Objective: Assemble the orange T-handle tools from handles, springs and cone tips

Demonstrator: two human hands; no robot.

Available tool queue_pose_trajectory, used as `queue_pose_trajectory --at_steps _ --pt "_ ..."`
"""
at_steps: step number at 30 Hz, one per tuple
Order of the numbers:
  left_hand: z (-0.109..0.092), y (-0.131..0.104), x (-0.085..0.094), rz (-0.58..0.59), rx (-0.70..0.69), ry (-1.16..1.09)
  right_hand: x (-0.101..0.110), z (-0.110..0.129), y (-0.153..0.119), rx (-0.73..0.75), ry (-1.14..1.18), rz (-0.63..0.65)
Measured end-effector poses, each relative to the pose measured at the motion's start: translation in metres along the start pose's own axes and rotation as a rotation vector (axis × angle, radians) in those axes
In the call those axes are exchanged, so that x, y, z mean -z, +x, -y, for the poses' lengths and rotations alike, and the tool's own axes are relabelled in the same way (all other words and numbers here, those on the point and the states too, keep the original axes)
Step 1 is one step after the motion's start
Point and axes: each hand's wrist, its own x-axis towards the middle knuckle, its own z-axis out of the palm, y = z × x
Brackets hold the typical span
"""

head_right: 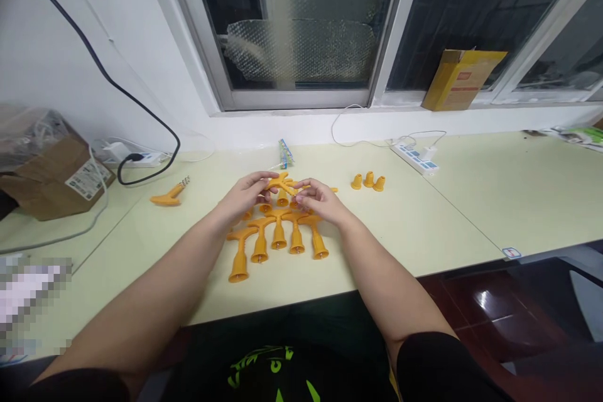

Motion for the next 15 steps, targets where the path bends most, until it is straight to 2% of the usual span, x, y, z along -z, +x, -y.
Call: queue_pose_trajectory --at_steps 3,6,8,10,12,15 --pt "0.002 0.009 -0.002 0.119 0.011 -0.034 0.001 0.0 0.0 -0.059 0.079 0.008" --pt "0.004 0.027 0.008 0.181 -0.035 0.078 0.004 -0.002 0.001 -0.111 0.144 -0.058" --pt "0.007 0.045 0.024 0.128 -0.126 0.313 0.006 -0.004 0.003 -0.135 0.169 -0.102" --pt "0.013 0.065 0.044 0.014 -0.249 0.712 0.008 -0.006 0.004 -0.149 0.17 -0.147" --pt "0.022 0.084 0.065 -0.023 -0.253 1.073 0.01 -0.007 0.004 -0.156 0.156 -0.182" --pt "0.036 0.106 0.089 0.015 -0.19 1.321 0.011 -0.006 0.004 -0.158 0.14 -0.192"
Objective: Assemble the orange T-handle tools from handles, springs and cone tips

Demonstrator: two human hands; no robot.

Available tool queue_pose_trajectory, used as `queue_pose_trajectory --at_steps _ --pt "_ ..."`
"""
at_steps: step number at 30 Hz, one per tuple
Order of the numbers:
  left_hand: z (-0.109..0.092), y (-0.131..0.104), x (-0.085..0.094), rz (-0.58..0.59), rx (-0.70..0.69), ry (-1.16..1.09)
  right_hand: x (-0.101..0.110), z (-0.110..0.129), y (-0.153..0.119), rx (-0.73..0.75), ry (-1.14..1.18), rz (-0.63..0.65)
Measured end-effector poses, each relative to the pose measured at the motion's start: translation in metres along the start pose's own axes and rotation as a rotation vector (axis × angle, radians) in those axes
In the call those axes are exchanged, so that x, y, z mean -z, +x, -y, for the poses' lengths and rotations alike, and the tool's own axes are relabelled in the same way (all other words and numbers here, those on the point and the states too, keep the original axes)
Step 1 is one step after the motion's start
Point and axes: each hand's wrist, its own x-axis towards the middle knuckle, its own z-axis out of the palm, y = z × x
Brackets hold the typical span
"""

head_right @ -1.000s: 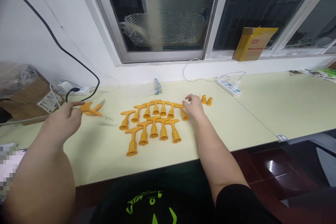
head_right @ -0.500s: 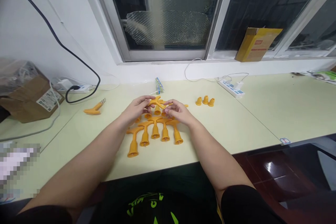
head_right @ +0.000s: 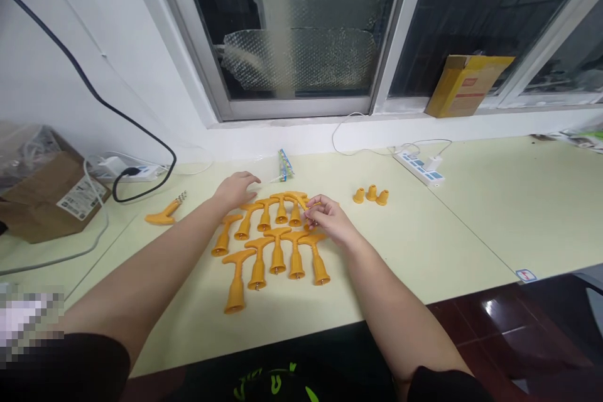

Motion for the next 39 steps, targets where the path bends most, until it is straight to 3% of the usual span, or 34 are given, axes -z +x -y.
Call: queue_pose_trajectory --at_steps 6,11,16,20,24,27,31,36,37,39 --pt "0.025 0.016 -0.01 0.102 0.124 0.055 0.0 0.001 0.0 0.008 -0.025 0.019" --pt "0.033 0.014 -0.009 0.081 0.218 0.046 0.001 0.002 0.001 0.017 -0.052 0.013" --pt "0.032 0.009 -0.007 0.065 0.216 0.035 0.001 0.001 0.001 0.053 -0.121 -0.001" --pt "0.006 -0.001 0.006 -0.04 0.12 -0.094 0.0 -0.004 0.002 0.123 -0.181 0.001" --pt "-0.044 -0.038 0.03 -0.053 -0.295 -0.461 -0.001 -0.005 0.002 0.12 -0.161 0.085" --pt "-0.078 -0.076 0.042 -0.044 -0.476 -0.573 0.0 -0.004 0.003 0.081 -0.105 0.143" --pt "-0.1 -0.11 0.035 -0.09 -0.467 -0.718 0.001 -0.002 0.002 0.051 -0.058 0.167" --pt "-0.102 -0.119 0.008 -0.267 -0.342 -0.82 0.004 0.004 -0.001 0.054 -0.195 0.294" --pt "-0.1 -0.119 0.004 -0.301 -0.286 -0.87 0.008 0.005 0.0 0.096 -0.259 0.254" --pt "-0.095 -0.117 -0.003 -0.345 -0.173 -1.038 0.02 0.006 0.004 0.228 -0.431 0.005"
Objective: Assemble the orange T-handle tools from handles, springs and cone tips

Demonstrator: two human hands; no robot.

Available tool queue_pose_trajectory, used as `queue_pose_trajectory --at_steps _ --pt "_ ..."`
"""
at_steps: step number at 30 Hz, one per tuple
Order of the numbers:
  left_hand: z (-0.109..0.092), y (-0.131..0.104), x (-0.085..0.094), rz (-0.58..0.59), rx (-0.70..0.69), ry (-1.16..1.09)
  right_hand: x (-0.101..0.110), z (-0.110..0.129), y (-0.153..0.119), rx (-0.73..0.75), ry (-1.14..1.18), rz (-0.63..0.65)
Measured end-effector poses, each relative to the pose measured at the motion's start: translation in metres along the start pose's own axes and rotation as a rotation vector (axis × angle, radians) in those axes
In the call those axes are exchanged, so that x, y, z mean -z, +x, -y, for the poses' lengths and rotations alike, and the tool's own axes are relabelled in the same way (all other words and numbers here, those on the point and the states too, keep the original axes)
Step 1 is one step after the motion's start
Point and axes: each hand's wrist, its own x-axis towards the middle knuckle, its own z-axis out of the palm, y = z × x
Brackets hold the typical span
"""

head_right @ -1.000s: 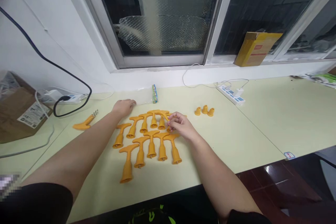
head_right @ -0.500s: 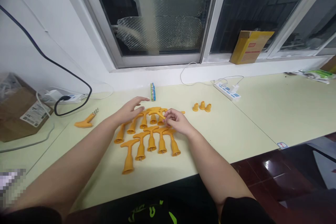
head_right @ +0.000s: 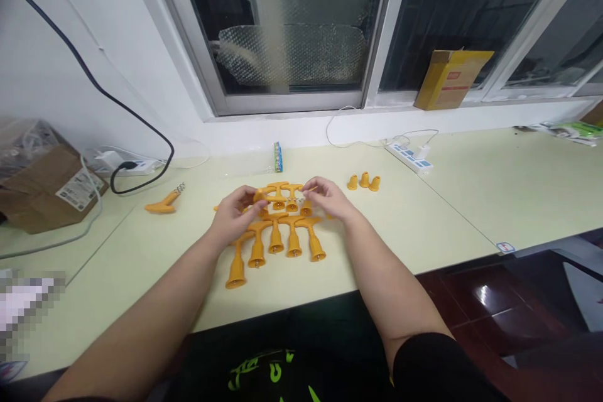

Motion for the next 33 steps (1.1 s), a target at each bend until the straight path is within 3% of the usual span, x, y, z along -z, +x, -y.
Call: queue_pose_trajectory --at_steps 3,5,9,13,22,28,30,33 --pt "0.013 0.005 0.008 -0.171 0.11 -0.246 0.023 -0.016 0.008 0.032 -0.359 -0.537" --pt "0.021 0.01 0.015 -0.267 0.157 -0.326 0.037 -0.029 0.012 -0.003 -0.524 -0.683" --pt "0.037 0.017 0.028 -0.374 0.245 -0.391 0.049 -0.047 0.016 -0.104 -0.676 -0.66" --pt "0.041 0.018 0.031 -0.421 0.296 -0.427 0.05 -0.051 0.018 -0.175 -0.679 -0.659" --pt "0.036 0.016 0.027 -0.38 0.346 -0.477 0.057 -0.062 0.022 -0.227 -0.661 -0.631" --pt "0.031 0.014 0.025 -0.346 0.335 -0.485 0.056 -0.06 0.023 -0.454 -0.43 -0.563" --pt "0.027 0.014 0.025 -0.336 0.322 -0.494 0.054 -0.055 0.022 -0.393 -0.433 -0.603" --pt "0.021 0.014 0.022 -0.32 0.312 -0.528 0.043 -0.043 0.02 -0.161 -0.431 -0.599"
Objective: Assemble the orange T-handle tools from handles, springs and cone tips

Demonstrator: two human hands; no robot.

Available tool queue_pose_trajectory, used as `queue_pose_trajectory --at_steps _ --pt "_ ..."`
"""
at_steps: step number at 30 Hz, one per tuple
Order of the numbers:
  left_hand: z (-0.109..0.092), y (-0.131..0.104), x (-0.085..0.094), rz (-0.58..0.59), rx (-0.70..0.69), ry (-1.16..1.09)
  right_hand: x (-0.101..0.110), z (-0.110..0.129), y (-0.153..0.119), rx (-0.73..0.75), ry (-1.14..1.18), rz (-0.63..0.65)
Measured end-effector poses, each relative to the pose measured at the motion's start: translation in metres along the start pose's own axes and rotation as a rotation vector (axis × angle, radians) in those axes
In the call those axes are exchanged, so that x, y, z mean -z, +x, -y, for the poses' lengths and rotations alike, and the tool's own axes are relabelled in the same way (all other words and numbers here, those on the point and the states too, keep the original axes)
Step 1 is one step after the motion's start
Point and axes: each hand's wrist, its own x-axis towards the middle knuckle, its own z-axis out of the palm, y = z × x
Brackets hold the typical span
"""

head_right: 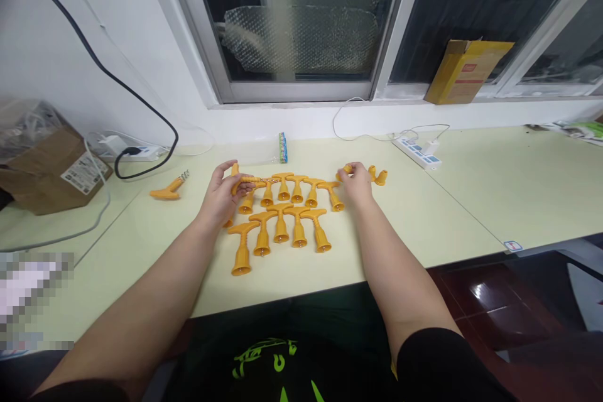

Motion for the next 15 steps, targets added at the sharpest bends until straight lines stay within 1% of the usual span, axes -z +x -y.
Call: queue_pose_trajectory --at_steps 1,5,7,9,15 --pt "-0.001 -0.001 -0.002 0.011 0.004 -0.009 -0.002 0.006 -0.005 0.081 0.038 0.034" --pt "-0.001 -0.008 -0.009 0.049 0.022 -0.005 -0.018 0.033 -0.033 0.439 0.128 0.248" --pt "-0.001 -0.01 -0.012 0.053 0.024 0.009 -0.025 0.044 -0.047 0.57 0.137 0.355" --pt "0.0 -0.01 -0.013 0.055 0.022 0.023 -0.03 0.051 -0.057 0.604 0.152 0.422" --pt "0.006 -0.009 -0.014 0.091 0.023 0.054 -0.034 0.055 -0.067 0.467 0.239 0.456"
